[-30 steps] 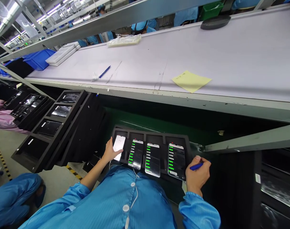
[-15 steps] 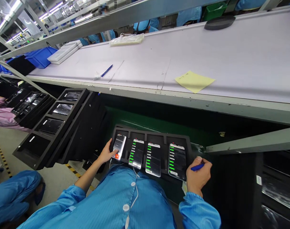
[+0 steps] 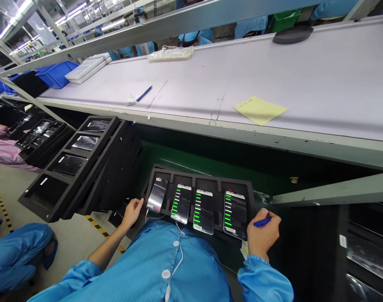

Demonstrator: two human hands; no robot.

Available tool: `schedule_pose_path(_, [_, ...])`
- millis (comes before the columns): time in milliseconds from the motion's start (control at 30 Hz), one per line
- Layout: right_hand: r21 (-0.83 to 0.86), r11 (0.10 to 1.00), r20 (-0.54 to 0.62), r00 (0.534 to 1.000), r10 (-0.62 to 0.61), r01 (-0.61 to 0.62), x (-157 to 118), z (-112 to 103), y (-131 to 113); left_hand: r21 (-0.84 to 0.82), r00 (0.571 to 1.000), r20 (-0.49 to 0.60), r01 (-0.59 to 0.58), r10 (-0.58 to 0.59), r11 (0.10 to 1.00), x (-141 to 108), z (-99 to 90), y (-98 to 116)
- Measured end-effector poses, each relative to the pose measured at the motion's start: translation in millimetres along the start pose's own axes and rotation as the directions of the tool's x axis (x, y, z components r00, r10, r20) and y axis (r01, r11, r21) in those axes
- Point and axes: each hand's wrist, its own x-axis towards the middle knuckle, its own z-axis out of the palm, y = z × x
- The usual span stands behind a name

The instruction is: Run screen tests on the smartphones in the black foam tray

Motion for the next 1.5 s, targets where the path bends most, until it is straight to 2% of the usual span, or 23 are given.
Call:
schedule_pose_path(67, [0.015, 1.0, -0.018, 1.0, 0.017, -0.017, -0.5, -3.6, -4.4, -0.054, 0.976, 0.207, 0.079, -0.066, 0.995, -11.3, 0.4, -6.8])
schedule_pose_path(133, [0.042, 0.999, -0.068, 0.998, -0.008, 0.011, -3.2, -6.6, -16.3, -0.169, 0.93, 0.363, 0.126, -0.058, 0.977, -19.1, 8.4, -10.2])
schedule_pose_path(200, [0.083, 0.989, -0.07, 0.991, -0.113, 0.119, -9.3, -4.7, -36.5, -0.267, 0.922, 0.381, 0.175, -0.063, 0.948, -23.5, 21.4, -11.5])
schedule_pose_path(267, [0.158, 0.943, 0.045, 0.952, -0.303, 0.293, -19.2, 5.6, -60.9, -0.293, 0.945, 0.309, 0.203, -0.108, 0.934, -26.6, 34.4, -12.6])
schedule_pose_path(300, [0.214, 0.899, 0.129, 0.901, -0.414, 0.382, -25.2, 14.2, -72.6, -0.282, 0.959, 0.252, 0.201, -0.129, 0.938, -28.3, 39.4, -13.3])
schedule_pose_path(367, [0.323, 0.791, 0.271, 0.751, -0.603, 0.519, -37.6, 36.6, -91.5, -0.22, 0.977, 0.159, 0.175, -0.142, 0.96, -33.0, 45.3, -14.2])
schedule_pose_path(400, [0.362, 0.743, 0.317, 0.675, -0.666, 0.563, -43.5, 49.1, -97.9, -0.178, 0.98, 0.151, 0.159, -0.133, 0.971, -35.7, 46.3, -13.6])
schedule_pose_path(467, [0.383, 0.677, 0.374, 0.565, -0.736, 0.628, -53.8, 73.5, -104.9, -0.09, 0.97, 0.222, 0.123, -0.101, 0.988, -41.0, 46.9, -8.8])
schedule_pose_path(533, [0.368, 0.634, 0.42, 0.487, -0.766, 0.68, -61.7, 93.5, -107.3, -0.025, 0.932, 0.36, 0.049, -0.037, 0.998, -44.4, 49.3, 2.0])
schedule_pose_path(633, [0.355, 0.584, 0.496, 0.383, -0.779, 0.73, -69.0, 113.0, -110.3, -0.02, 0.824, 0.56, -0.091, 0.087, 0.996, -43.2, 62.7, 23.1])
schedule_pose_path(700, [0.348, 0.565, 0.542, 0.331, -0.772, 0.748, -71.2, 120.8, -113.6, -0.05, 0.777, 0.617, -0.119, 0.125, 0.992, -39.9, 76.6, 33.3])
schedule_pose_path(767, [0.335, 0.552, 0.581, 0.294, -0.759, 0.764, -72.1, 125.8, -117.0, -0.075, 0.77, 0.628, -0.083, 0.111, 0.994, -37.5, 89.6, 36.6])
schedule_pose_path(900, [0.296, 0.535, 0.63, 0.26, -0.732, 0.791, -71.5, 129.1, -121.6, -0.134, 0.787, 0.612, 0.005, 0.079, 0.991, -38.4, 102.6, 28.0])
schedule_pose_path(1067, [0.261, 0.568, 0.664, 0.282, -0.692, 0.78, -69.8, 126.3, -125.3, -0.263, 0.788, 0.607, 0.077, 0.103, 0.962, -42.2, 103.4, 17.4])
schedule_pose_path(1233, [0.247, 0.574, 0.681, 0.281, -0.676, 0.781, -69.0, 123.4, -127.9, -0.262, 0.79, 0.603, 0.066, 0.11, 0.963, -46.0, 103.8, 15.1])
schedule_pose_path(1367, [0.249, 0.57, 0.688, 0.271, -0.673, 0.783, -68.7, 123.3, -126.9, -0.29, 0.783, 0.611, 0.091, 0.111, 0.953, -49.1, 111.8, 11.1])
schedule_pose_path(1500, [0.256, 0.58, 0.68, 0.283, -0.677, 0.773, -68.3, 123.9, -124.4, -0.356, 0.803, 0.591, 0.175, 0.076, 0.918, -51.4, 121.8, 6.8])
